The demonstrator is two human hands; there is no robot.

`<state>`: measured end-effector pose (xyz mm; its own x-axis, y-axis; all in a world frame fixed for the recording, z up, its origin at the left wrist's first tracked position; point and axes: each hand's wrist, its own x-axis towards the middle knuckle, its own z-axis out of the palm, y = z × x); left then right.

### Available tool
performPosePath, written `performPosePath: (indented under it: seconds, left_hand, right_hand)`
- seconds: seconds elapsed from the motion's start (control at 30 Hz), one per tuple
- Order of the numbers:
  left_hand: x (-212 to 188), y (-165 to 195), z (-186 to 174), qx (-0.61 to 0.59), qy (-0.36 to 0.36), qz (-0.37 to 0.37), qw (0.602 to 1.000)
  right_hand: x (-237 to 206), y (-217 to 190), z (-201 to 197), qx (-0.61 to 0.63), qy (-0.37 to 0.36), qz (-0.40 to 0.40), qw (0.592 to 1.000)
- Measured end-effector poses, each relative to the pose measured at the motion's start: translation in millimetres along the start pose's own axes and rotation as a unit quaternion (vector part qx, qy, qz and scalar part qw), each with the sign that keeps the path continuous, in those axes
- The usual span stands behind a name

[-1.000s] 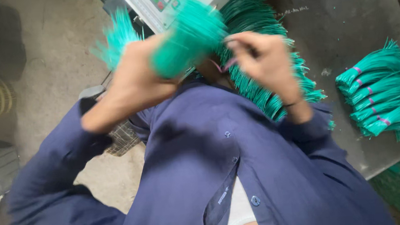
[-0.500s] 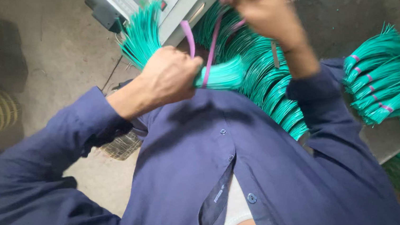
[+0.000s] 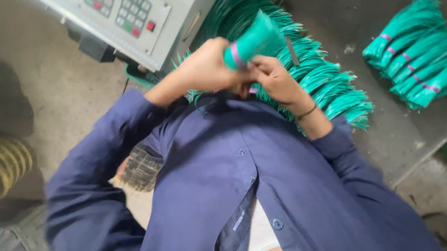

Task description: The person repeatedly gathers green cables, aligns them, and ties them into bundles using a pink ribbon. The bundles are placed on the table next to a control panel.

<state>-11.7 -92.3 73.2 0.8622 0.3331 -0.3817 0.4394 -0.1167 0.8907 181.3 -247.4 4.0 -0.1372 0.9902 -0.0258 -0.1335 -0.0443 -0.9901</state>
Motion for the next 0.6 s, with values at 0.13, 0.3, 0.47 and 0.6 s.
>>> performPosePath:
  seconds: [0.13,0.3,0.47,0.6]
  left_hand:
    - [87.4,-21.5,-5.1,0.116,-0.031,-0.108,0.987]
    - [161.1,-80.6,68.2,0.481,0.335,0.175,0.791]
    - [158.7,-114.5,110.0,-0.036,0.069,-0.207,0.975]
    - [140.9,-114.6,110.0,-0.075,0.094,-0.169,0.978]
  right_hand:
    - [-30.4,70.8,-15.5,0.256,0.159,0.182,0.936]
    - [-11.3,102.4,-31.5,0.038,0.128,0.059,0.989]
    - [-10.1,84.7,-62.8,-0.465,-0.044,0.205,0.86]
    - [10.2,84.7,-93.2,-0.507,0.048,0.161,0.845]
